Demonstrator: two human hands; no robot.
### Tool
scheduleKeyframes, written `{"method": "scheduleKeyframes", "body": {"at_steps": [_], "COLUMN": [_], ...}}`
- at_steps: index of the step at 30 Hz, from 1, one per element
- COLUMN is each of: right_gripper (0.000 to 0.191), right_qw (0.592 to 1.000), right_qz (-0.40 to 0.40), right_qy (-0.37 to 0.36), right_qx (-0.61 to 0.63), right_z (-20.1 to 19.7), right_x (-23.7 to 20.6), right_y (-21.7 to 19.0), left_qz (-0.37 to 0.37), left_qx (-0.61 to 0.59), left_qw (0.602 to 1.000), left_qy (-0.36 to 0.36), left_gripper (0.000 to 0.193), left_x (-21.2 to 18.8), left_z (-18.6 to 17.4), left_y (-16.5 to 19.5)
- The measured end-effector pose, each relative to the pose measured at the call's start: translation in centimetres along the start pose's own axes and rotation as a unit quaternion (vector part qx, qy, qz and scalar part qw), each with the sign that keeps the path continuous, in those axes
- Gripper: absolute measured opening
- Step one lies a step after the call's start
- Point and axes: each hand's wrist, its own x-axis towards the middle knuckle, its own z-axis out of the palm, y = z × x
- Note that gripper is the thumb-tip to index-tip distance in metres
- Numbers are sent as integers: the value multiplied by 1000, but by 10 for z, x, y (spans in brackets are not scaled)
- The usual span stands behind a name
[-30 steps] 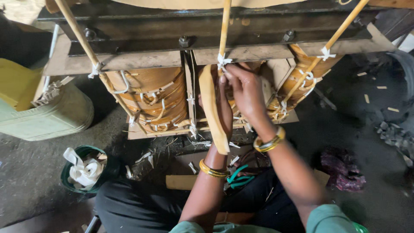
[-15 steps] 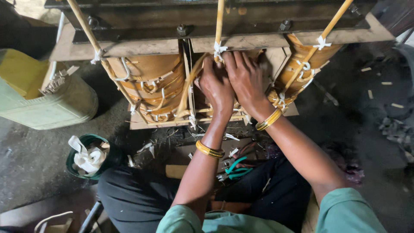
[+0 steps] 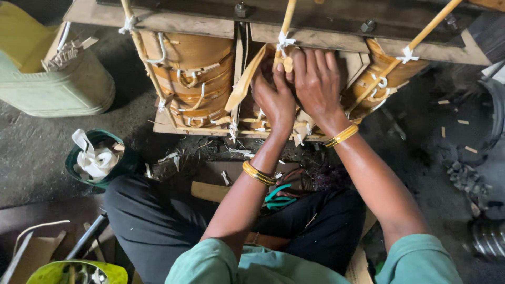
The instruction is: The person sits on the floor and repeatedly inserts thin wooden strips into slots on a wooden frame, pressing them into place. The person handles multiple strips one at a time, aligning and seating them into the structure.
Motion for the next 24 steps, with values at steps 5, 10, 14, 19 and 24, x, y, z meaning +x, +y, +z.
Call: {"method": "scheduleKeyframes", "body": {"at_steps": [5, 10, 14, 19, 24], "right_gripper": [19, 20, 26, 27, 33], "right_qw": [999, 993, 992, 981, 973], "right_qz": [15, 72, 66, 56, 110], "right_qy": [-13, -95, -101, -115, -200], "right_qx": [-45, 26, 27, 143, 46], "right_z": [-5, -27, -51, -57, -68], "right_x": [-1, -3, 0, 17, 17], "right_y": [3, 2, -1, -3, 6], "left_qz": [35, 60, 109, 91, 86], "left_qx": [-3, 29, 37, 89, 39], "left_qw": [999, 997, 991, 989, 994], "left_qy": [-26, -49, -74, -80, -57], "left_gripper": [37, 31, 34, 40, 41], "left_x": [-5, 8, 11, 11, 11], "left_z": [-5, -7, -8, -7, -10], "left_y": [-3, -17, -23, -19, -16]}}
